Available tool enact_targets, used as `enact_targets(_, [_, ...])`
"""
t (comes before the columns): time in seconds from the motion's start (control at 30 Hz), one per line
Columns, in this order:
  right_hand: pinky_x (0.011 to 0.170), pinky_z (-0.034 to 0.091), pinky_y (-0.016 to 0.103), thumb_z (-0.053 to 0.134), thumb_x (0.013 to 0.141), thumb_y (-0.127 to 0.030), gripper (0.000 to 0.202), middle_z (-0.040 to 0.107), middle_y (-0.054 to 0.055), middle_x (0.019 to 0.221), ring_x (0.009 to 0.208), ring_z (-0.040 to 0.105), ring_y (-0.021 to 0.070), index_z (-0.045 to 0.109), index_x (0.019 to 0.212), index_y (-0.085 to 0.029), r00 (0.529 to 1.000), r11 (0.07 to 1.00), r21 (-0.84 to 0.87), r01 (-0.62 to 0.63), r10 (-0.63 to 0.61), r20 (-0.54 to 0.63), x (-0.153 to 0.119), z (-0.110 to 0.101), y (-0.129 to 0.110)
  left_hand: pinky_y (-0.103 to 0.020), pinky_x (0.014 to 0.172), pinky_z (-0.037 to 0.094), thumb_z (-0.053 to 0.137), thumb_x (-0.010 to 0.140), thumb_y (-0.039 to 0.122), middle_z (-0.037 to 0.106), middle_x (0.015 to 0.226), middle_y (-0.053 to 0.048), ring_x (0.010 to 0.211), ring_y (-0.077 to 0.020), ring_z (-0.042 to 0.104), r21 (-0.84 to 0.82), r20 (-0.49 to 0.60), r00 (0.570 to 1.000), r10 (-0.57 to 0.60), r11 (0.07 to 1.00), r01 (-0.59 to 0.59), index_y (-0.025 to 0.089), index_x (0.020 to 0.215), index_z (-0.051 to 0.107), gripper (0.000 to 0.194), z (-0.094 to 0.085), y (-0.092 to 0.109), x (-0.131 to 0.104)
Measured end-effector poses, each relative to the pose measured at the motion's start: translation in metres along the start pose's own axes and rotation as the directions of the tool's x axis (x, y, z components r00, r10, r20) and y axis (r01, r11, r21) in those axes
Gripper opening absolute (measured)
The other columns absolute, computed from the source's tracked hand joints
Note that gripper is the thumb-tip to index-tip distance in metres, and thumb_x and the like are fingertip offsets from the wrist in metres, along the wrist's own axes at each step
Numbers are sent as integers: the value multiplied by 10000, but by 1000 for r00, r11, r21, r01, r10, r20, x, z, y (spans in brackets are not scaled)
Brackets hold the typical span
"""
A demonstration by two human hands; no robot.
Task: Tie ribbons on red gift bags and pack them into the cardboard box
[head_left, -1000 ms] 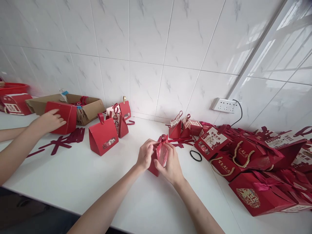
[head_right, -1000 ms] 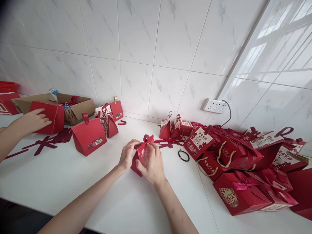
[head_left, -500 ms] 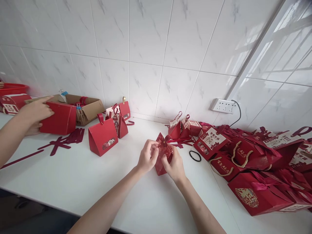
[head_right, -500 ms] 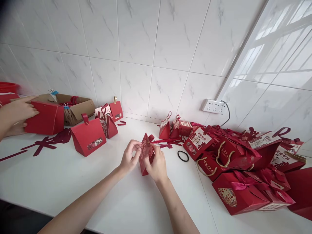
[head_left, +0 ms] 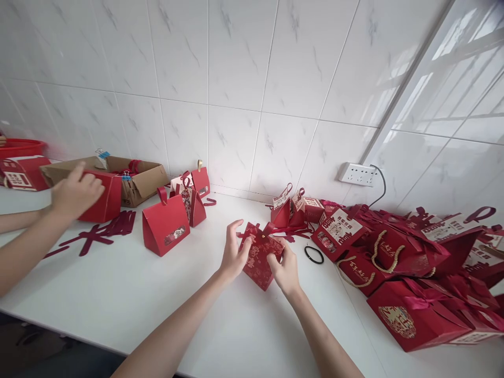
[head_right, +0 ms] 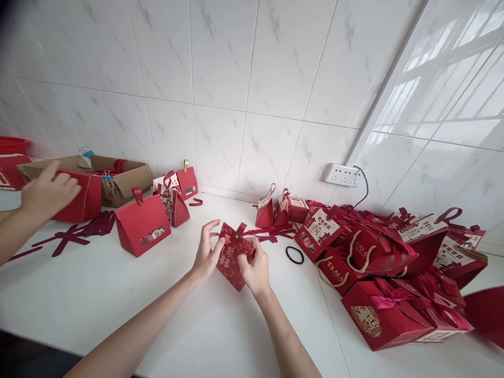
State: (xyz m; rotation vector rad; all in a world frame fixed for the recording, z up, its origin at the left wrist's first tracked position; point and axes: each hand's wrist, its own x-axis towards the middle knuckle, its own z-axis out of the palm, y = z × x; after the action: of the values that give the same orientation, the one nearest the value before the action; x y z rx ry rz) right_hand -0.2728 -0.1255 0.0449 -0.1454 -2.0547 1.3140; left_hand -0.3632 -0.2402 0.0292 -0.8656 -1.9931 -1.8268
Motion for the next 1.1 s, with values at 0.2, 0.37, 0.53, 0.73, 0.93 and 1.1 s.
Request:
enact_targets(0.2, [597, 430, 273, 456, 733, -273, 145, 566, 10, 699, 626, 501, 154, 556, 783, -180, 983, 990, 138, 0, -26, 184, 9, -11, -4, -386, 931, 443, 521, 831, 391, 588, 1118, -97, 1062, -211, 569, -77, 110, 993, -51, 995, 59, 195, 1210, 402, 443, -6, 11, 3])
enact_targets(0.37, [603, 435, 257, 470, 831, -404, 265, 561, 5, 670, 614, 502, 136, 556, 743, -170, 992, 995, 93, -31, 19, 126, -7, -27, -21, -311, 805, 490, 572, 794, 396, 647, 926, -50, 870, -181, 621, -99, 299, 953, -54, 991, 87, 183, 957, 569, 269, -6, 35, 1])
enact_targets(0.53, [600, 437, 252, 515, 826, -420, 282, 573, 10, 667, 625, 515, 138, 570, 730, -160, 996, 996, 45, -77, 79, -38, -48, -67, -47, -229, 526, 444, 628, 759, 430, 581, 603, 11, 551, -124, 541, -180, 496, 868, -33, 974, 140, 165, 765, 611, 266, 7, 75, -21])
enact_targets(0.73, [693, 486, 274, 584, 800, -376, 223, 648, 37, 823, 760, 605, 166, 625, 863, -166, 989, 997, -52, -49, 41, -144, -101, -127, -96, -226, 550, 470, 657, 758, 427, 635, 665, -13, 596, -131, 574, -282, 544, 839, 1, 942, 182, 165, 778, 648, 263, 21, 140, -68])
enact_targets(0.93, [677, 503, 260, 629, 780, -326, 214, 678, 39, 869, 746, 624, 139, 638, 926, -170, 990, 999, -30, -31, 26, -135, -144, -158, -149, -240, 628, 504, 682, 736, 391, 668, 725, -18, 667, -148, 614, -301, 625, 777, 75, 942, 150, 176, 777, 660, 219, 17, 182, -111])
enact_targets(1.1, [600, 477, 232, 629, 769, -289, 121, 651, 7, 767, 661, 594, 110, 603, 800, -174, 979, 1000, -22, -20, 15, -202, -177, -161, -173, -280, 690, 534, 677, 736, 341, 697, 844, -42, 770, -187, 651, -349, 683, 718, 134, 924, 159, 189, 878, 674, 208, 5, 206, -136])
